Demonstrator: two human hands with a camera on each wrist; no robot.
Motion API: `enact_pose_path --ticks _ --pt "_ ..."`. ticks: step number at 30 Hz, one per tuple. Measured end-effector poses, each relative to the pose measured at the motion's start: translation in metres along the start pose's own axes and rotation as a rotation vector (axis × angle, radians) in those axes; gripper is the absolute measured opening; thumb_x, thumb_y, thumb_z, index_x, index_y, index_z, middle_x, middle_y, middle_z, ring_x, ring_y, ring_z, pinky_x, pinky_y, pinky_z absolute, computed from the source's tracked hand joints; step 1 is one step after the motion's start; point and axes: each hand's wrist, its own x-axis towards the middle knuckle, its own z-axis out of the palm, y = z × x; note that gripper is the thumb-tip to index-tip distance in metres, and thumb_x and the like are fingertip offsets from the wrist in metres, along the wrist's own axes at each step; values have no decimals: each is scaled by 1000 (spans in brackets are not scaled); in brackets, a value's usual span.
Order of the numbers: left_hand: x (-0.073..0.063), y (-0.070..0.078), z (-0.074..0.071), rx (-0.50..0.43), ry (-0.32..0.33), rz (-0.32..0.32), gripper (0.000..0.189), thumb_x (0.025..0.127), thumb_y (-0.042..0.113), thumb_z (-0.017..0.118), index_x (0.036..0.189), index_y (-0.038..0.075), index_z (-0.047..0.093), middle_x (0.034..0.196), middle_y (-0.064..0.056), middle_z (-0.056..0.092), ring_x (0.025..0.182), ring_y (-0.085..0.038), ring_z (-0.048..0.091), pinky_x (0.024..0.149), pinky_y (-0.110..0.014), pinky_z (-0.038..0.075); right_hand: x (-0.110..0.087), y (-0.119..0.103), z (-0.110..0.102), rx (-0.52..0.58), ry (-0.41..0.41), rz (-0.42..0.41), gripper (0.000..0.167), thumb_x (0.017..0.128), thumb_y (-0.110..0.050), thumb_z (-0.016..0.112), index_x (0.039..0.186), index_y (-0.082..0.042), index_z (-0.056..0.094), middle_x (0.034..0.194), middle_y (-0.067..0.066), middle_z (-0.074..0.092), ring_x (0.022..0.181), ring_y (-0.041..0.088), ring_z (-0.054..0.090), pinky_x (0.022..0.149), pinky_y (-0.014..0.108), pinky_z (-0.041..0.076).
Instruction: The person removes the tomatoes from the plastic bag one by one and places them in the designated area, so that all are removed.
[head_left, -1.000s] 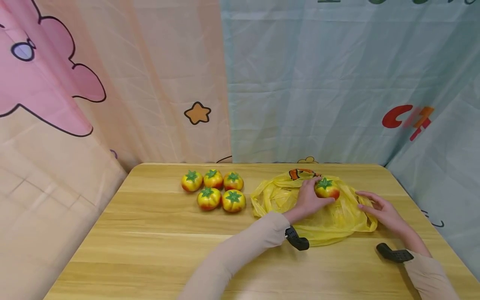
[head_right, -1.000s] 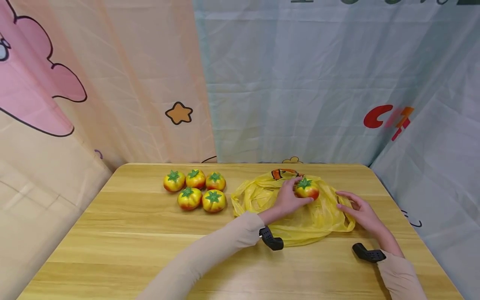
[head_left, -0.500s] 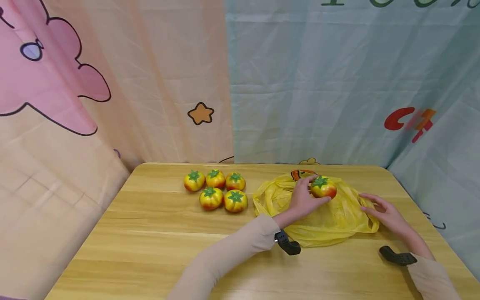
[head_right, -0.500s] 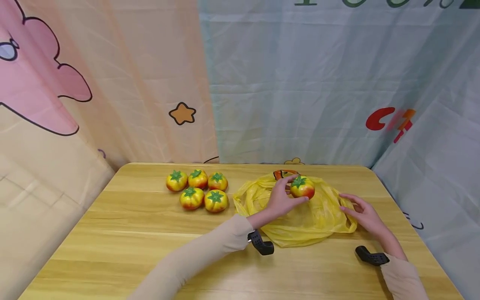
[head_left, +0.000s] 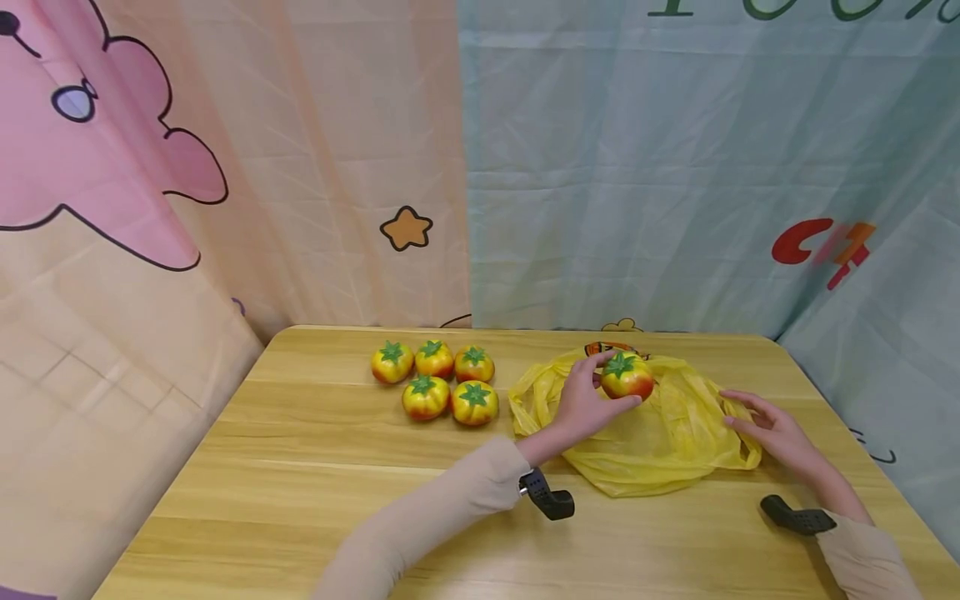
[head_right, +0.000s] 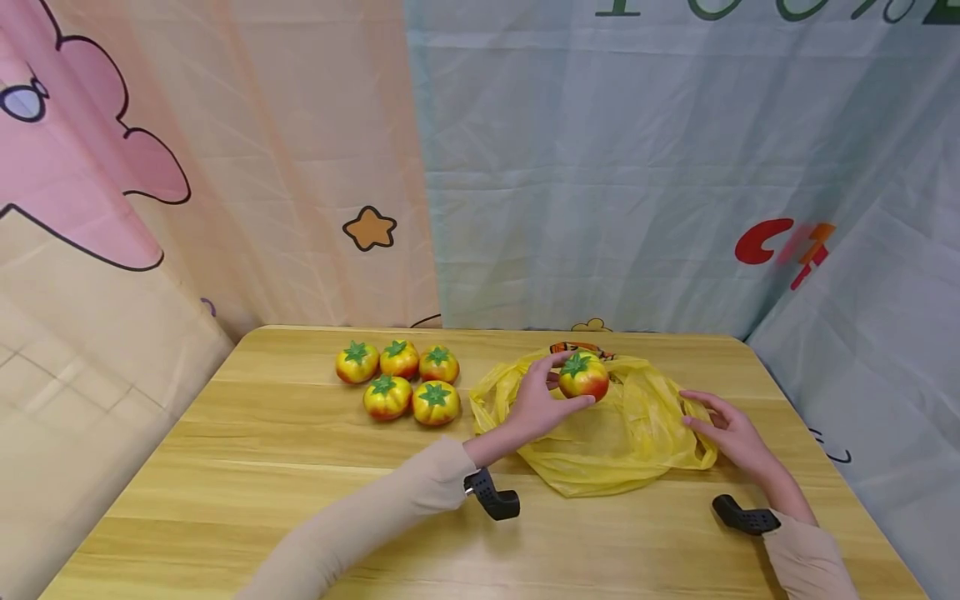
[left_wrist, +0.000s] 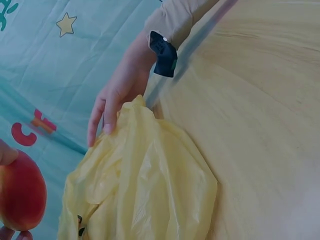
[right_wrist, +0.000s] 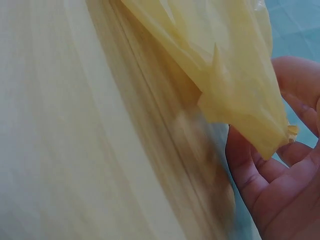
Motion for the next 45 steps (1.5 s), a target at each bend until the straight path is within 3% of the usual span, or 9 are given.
enact_pose_path --ticks 10,15,18,25,38,45 --pt "-18 8 -31 6 -4 35 68 80 26 78 139 16 47 134 -7 49 112 -20 54 98 -34 48 -1 1 3 -1 1 -3 43 97 -16 56 139 -22 49 139 -15 49 110 -30 31 84 -3 28" --pt "-26 7 -47 19 7 38 67 80 25 78 139 14 47 135 -9 49 116 -22 53 101 -37 47 -1 2 4 -1 -1 -5 43 97 -16 56 139 -19 49 133 -23 48 109 -31 31 82 -2 29" --pt "-30 4 -56 20 24 53 66 80 23 78 138 13 48 134 -10 49 116 -23 52 101 -38 47 -2 3 3 4 1 -4 43 97 -15 56 140 -18 48 130 -27 47 109 -31 31 82 -2 29" --pt "-41 -4 -79 42 59 72 66 80 25 78 137 14 48 133 -9 49 115 -24 53 101 -36 47 -4 4 1 -10 10 0 44 98 -16 55 140 -24 47 139 -19 47 110 -31 29 85 -4 25" --pt "-68 -21 -127 82 167 93 67 77 22 81 136 12 50 131 -12 50 110 -28 54 99 -44 47 -3 3 4 6 13 -5 44 97 -15 55 140 -22 48 137 -28 43 110 -31 28 85 -4 25" --pt "-79 -30 -152 112 225 108 68 75 19 83 134 11 51 128 -12 51 111 -27 53 97 -44 48 -2 3 4 16 12 -17 44 97 -14 55 140 -22 49 140 -20 47 111 -31 30 84 -3 26"
